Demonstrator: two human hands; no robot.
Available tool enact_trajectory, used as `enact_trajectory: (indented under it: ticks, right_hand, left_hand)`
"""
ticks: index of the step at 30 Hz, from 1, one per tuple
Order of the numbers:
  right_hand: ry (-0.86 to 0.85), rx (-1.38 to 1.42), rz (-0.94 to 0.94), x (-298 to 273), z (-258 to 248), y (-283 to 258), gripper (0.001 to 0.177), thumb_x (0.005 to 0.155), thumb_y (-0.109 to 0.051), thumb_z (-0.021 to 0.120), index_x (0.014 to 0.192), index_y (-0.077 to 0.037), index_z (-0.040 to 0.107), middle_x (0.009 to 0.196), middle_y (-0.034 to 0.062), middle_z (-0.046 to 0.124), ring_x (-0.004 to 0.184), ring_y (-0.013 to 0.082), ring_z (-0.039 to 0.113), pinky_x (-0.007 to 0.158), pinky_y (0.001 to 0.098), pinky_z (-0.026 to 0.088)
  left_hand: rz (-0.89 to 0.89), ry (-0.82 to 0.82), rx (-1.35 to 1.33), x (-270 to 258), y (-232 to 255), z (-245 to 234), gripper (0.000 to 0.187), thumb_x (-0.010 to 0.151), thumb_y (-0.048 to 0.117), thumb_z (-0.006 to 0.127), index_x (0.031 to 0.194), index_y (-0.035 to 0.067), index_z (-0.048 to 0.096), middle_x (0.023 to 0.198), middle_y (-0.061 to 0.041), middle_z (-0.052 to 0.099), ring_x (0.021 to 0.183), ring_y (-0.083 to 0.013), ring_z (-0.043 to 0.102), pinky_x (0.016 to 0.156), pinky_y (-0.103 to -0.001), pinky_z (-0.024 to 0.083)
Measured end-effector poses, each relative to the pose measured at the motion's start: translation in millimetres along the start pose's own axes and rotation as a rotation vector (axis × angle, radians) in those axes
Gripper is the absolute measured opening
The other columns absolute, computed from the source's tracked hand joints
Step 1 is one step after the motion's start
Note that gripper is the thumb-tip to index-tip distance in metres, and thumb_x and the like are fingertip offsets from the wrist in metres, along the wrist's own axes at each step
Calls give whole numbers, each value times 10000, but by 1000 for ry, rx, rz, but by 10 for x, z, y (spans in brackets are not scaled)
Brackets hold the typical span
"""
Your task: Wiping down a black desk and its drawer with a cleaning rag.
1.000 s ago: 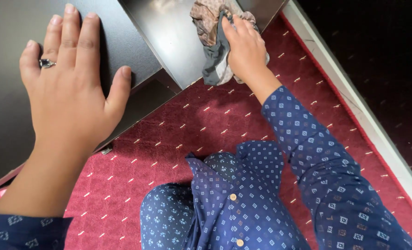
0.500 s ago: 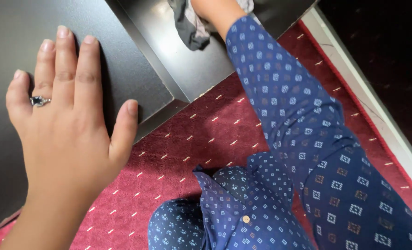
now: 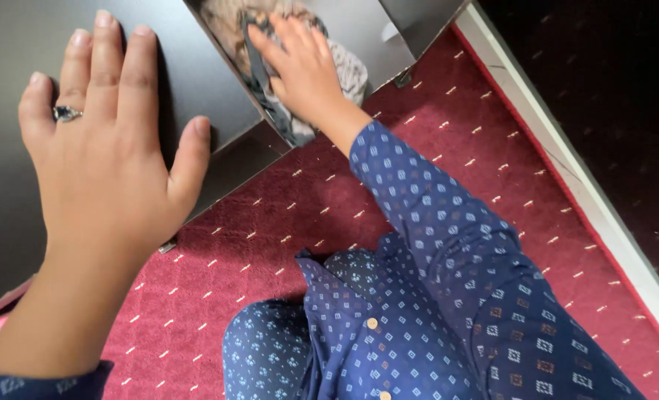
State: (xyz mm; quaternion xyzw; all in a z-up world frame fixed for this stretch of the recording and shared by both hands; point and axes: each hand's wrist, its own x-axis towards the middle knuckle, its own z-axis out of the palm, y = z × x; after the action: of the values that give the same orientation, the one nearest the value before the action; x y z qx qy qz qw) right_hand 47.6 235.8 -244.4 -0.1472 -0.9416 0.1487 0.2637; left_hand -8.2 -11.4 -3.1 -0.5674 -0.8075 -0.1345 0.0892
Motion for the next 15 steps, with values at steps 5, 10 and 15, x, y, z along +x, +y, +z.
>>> enact_trajectory:
  ticks: [5, 10, 15]
  right_hand:
    - [-104, -25, -43, -444, -373, -160, 796, 842, -121, 757, 1555, -238, 423, 1574, 153, 421, 1457, 367, 395, 1186, 578, 284]
    - [-111, -47, -112, -337, -320, -22, 741, 861, -111, 753, 1538, -229, 476, 1536, 139, 464, 1424, 373, 450, 1164, 568, 356]
    - [17, -77, -128, 182, 108, 140, 730, 841, -82, 725, 1519, -228, 499, 1515, 145, 488, 1408, 363, 454, 1156, 557, 352]
  left_hand:
    - [32, 34, 14, -11, 21, 0, 622, 1091, 347, 531, 1535, -80, 440, 1570, -338, 417, 1493, -478, 397, 1166, -651, 230]
    - [26, 25, 57, -18, -8, 31, 631, 1083, 345, 544, 1538, -81, 445, 1568, -333, 426, 1497, -466, 410, 1172, -643, 243]
    - [2, -10, 69, 33, 17, 9, 643, 1083, 362, 552, 1546, -68, 438, 1590, -323, 418, 1502, -455, 406, 1174, -644, 248]
